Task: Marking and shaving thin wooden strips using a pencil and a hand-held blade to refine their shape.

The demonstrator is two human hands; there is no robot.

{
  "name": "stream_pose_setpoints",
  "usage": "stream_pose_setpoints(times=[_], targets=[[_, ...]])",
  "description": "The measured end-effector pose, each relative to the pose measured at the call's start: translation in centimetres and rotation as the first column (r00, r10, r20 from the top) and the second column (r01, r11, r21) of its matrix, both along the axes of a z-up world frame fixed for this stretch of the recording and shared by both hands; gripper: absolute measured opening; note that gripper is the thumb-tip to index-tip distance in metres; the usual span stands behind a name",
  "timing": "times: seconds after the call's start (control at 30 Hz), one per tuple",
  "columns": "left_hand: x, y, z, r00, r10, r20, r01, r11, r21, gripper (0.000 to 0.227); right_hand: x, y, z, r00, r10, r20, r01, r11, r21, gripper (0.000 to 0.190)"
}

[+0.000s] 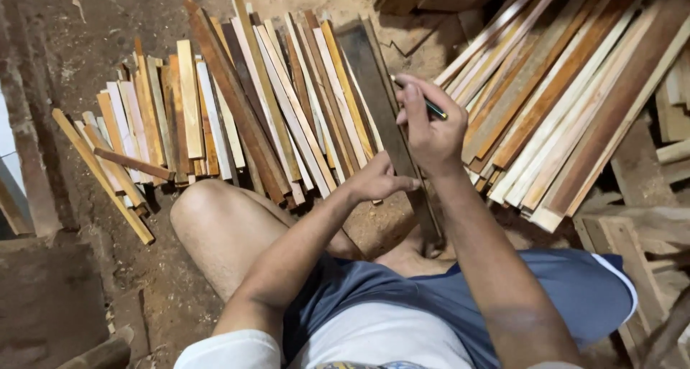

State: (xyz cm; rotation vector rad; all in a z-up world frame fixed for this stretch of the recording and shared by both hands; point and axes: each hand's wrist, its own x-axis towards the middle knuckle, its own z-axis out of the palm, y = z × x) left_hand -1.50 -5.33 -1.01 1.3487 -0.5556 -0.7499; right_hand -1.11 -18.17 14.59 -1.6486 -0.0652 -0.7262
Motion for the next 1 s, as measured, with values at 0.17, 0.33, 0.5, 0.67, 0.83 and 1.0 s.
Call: stream_pose_setpoints(times=[0.17,0.33,0.5,0.67,0.83,1.0], targets=[[1.9,1.5,4.2,0.999,0.049,0.009,-0.049,0.999,-0.019,0.028,-2.4,-0.4,-5.5,0.994,-0.017,-0.103,0.03,0.992,0.124,0.022],[1.1,1.0,5.2,0.998,0.066,0.01,-0.064,0.992,-0.11,0.03,-3.1,0.6,-2.8,0.995,-0.036,-0.092,0.057,0.969,0.239,0.029],[1.8,1.4,-1.6,1.0,0.018,-0.009,-0.019,0.996,-0.084,0.031,-1.8,-0.4,-4.8,0.984,0.006,-0.176,0.006,0.998,0.068,0.019],[2.5,1.4,4.3,0.998,0.069,0.008,-0.067,0.991,-0.112,0.033,-4.0,0.2,-4.6,0.986,-0.022,-0.168,0.061,0.97,0.233,0.023],[2.0,1.2,2.6,0.998,0.062,-0.011,-0.063,0.992,-0.109,0.035,-3.6,0.0,-4.1,0.965,0.061,-0.256,0.011,0.963,0.269,0.026],[3.3,3.0,9.8,0.987,0.141,-0.079,-0.157,0.955,-0.252,0.039,-6.6,-2.1,-10.2,0.936,0.069,-0.345,-0.044,0.996,0.081,0.016]])
